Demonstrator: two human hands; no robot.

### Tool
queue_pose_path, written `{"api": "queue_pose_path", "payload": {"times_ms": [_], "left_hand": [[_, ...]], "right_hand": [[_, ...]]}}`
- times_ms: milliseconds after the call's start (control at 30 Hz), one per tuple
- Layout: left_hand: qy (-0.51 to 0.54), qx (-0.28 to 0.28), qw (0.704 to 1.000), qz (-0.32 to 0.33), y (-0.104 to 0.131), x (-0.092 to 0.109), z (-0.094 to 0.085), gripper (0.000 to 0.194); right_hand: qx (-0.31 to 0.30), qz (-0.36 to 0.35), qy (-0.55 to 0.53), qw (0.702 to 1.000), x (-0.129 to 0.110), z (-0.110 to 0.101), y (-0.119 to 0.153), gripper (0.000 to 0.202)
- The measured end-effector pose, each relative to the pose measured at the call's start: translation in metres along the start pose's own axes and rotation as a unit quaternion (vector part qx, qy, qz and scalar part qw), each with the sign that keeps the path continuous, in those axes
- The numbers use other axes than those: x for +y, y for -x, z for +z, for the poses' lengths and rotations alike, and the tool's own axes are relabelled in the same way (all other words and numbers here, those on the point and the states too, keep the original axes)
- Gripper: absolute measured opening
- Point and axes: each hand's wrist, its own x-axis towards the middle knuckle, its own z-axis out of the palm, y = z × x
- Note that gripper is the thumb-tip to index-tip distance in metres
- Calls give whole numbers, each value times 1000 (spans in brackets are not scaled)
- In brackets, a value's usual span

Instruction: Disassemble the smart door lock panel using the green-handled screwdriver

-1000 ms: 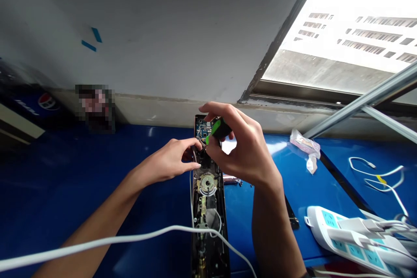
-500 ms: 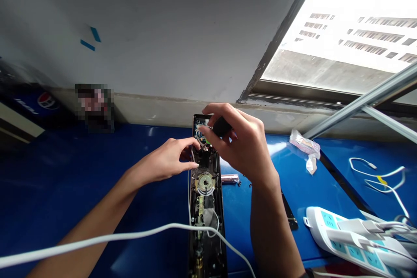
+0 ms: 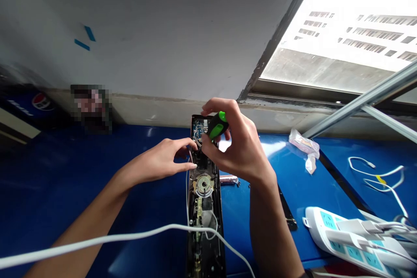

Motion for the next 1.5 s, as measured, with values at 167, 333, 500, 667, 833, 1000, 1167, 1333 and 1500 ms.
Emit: {"api": "queue_pose_path", "payload": {"times_ms": [167, 333, 500, 667, 833, 1000, 1167, 1333, 1500], "left_hand": [[-9, 4, 1000, -3, 0, -2, -2, 38], [-17, 5, 1000, -6, -1, -2, -2, 37], [-17, 7, 1000, -6, -1, -3, -2, 41], [-31, 17, 999, -5, 1, -3, -3, 41], [-20, 16, 1000, -11, 4, -2, -5, 42], [-27, 22, 999, -17, 3, -2, -5, 42], [-33, 21, 999, -11, 1, -2, -5, 42], [-69, 44, 997, 4, -1, -5, -2, 41], [-124, 108, 986, 28, -4, -4, 8, 41]], "right_hand": [[17, 4, 3, 1000, 2, 1, 1, 42], [4, 8, 17, 1000, 1, -1, 1, 43], [4, 3, 3, 1000, 0, -2, 1, 47], [14, 5, 33, 999, -1, -1, 1, 32], [-1, -9, 20, 1000, -1, -2, 1, 48], [3, 4, 36, 999, 1, -5, 1, 34], [-14, -10, 4, 1000, 0, -6, 1, 54], [5, -7, 0, 1000, 3, -5, 1, 46], [64, 1, -8, 998, -1, -11, 3, 50]]}}
